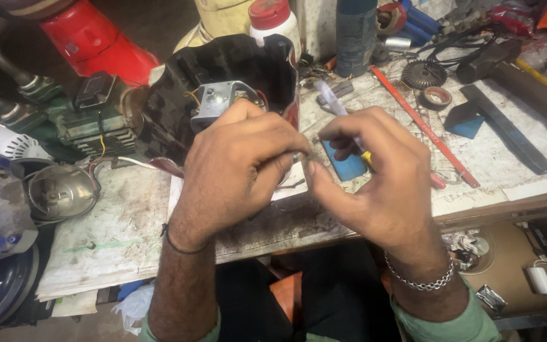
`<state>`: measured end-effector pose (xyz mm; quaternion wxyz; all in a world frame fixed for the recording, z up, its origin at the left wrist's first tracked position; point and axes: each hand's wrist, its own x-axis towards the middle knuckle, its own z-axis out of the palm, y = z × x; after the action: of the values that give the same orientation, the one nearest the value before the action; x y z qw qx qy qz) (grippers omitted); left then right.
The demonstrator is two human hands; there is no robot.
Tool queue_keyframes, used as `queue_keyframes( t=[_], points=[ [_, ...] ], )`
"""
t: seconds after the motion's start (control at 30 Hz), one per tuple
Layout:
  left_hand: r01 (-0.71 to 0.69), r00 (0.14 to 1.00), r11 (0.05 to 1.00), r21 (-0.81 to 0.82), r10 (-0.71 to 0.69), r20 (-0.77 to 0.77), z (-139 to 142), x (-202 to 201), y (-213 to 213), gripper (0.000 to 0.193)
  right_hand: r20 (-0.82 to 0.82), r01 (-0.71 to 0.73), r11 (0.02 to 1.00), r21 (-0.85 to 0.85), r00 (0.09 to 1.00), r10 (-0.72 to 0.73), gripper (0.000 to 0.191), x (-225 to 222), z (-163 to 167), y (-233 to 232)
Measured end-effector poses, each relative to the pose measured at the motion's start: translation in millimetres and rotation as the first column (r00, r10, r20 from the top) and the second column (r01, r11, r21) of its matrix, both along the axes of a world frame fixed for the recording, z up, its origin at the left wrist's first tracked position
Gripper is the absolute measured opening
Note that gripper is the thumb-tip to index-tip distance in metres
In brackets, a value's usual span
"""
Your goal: The person repairs a small electric mixer at a workbench. They strip and twist the ends of the appliance's wires together by hand, then use yellow-handled pliers to crimp and secure the connections, and finally lift and reposition the mixer housing on the bench.
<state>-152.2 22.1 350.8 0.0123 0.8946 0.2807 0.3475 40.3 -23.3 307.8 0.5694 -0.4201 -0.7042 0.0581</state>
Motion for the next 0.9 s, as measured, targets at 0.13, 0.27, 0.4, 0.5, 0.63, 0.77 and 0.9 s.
queue_keyframes(
  t=[0.13,0.27,0.4,0.5,0.63,0.77,0.9],
  points=[
    [-0.002,1.000,1.000,-0.012,0.002,-0.003,-1,0,1,0.011,0.057,-0.012,0.998,0.066,0.998,0.008,0.017,-1,-1,0],
    [0.018,1.000,1.000,-0.003,-0.018,-0.001,-1,0,1,0.010,0.033,-0.015,0.999,0.036,0.999,0.013,0.013,-3,-5,1],
    [0.029,1.000,1.000,0.013,-0.029,0.009,-3,0,1,0.011,0.061,0.052,0.998,0.026,0.997,-0.053,0.016,-2,-7,2],
    [0.032,0.999,0.999,0.018,-0.033,0.023,-4,1,0,0.012,0.040,0.090,0.996,0.004,0.995,-0.090,0.015,-1,-6,0],
    [0.001,1.000,1.000,0.017,-0.001,0.029,-5,1,2,0.009,0.023,0.126,0.987,0.098,0.991,-0.129,0.009,-1,1,-4],
    [-0.050,0.995,0.997,-0.055,0.054,0.081,-4,1,1,0.015,-0.063,0.139,0.987,0.076,0.989,-0.135,0.015,-3,8,-11],
    [-0.083,0.985,0.987,-0.135,0.101,0.136,-1,6,2,0.017,-0.239,-0.007,1.000,0.024,0.971,0.013,0.028,-9,4,-8]
  ],
)
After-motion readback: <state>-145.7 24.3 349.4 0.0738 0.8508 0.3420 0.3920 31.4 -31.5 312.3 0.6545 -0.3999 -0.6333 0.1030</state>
